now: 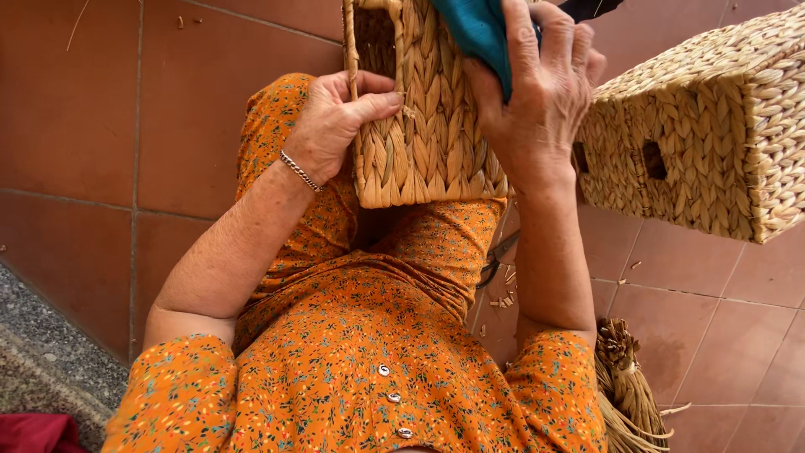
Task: The person sits on the floor and wipes woven water-hyacinth storage baskets with a blue cloth, rotating each basket to wipe its sides, top and edges, then sets it aside and continues with other baskets. Loose woven strands and scissors lie on the floor nearby.
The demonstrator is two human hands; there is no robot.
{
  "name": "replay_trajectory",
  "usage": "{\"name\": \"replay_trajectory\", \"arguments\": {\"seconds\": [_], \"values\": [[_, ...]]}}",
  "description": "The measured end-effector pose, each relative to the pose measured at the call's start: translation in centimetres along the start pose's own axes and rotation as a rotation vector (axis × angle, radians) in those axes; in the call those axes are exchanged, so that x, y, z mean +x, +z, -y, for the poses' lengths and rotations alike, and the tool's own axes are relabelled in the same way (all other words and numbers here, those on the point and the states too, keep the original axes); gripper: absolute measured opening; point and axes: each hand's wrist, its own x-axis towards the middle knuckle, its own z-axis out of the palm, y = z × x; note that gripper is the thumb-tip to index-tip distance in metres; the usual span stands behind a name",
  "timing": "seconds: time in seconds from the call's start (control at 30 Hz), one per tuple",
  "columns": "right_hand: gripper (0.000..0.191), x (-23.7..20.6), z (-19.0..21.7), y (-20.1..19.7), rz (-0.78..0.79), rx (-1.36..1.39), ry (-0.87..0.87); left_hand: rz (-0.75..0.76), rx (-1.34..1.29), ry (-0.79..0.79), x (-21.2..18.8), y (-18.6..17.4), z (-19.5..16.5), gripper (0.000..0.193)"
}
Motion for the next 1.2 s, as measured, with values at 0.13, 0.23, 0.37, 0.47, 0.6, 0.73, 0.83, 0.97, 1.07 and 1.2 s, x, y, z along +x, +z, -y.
{"name": "replay_trajectory", "arguments": {"seconds": [0.13,0.23,0.37,0.47,0.6,0.73,0.83,0.97,1.07,1.2], "values": [[0.047,-1.5,1.6,-1.3,-0.17,-0.029,-0.117,-0.001,-0.033,-0.024,-0.2,0.5,0.8,0.011],[0.032,-3.1,3.4,-0.9,-0.162,-0.054,-0.186,0.002,-0.015,-0.003,-0.2,1.0,1.1,0.011],[0.021,-3.6,4.3,0.2,-0.021,0.007,-0.227,0.026,-0.012,-0.021,-0.4,1.4,1.2,0.015],[0.014,-3.3,4.3,0.9,-0.025,0.082,-0.223,0.033,0.038,0.03,-0.6,1.8,1.1,0.017],[0.011,-3.3,4.0,1.1,-0.019,0.174,-0.236,0.018,0.211,0.104,-0.7,2.0,1.0,0.017],[0.01,-3.7,3.8,0.9,0.02,0.247,-0.251,0.043,0.308,0.206,-0.5,1.8,1.0,0.014],[0.01,-3.7,3.8,0.8,0.048,0.29,-0.255,0.015,0.373,0.267,-0.5,1.9,1.0,0.011],[0.01,-3.2,3.6,0.6,0.037,0.325,-0.277,-0.007,0.333,0.255,-0.4,2.0,1.0,0.009],[0.011,-2.9,3.1,0.2,0.072,0.351,-0.285,-0.004,0.251,0.203,-0.2,2.0,0.8,0.011],[0.017,-2.9,2.4,-0.3,0.125,0.392,-0.25,0.028,0.027,-0.017,-1.0,2.1,0.4,0.017]]}}
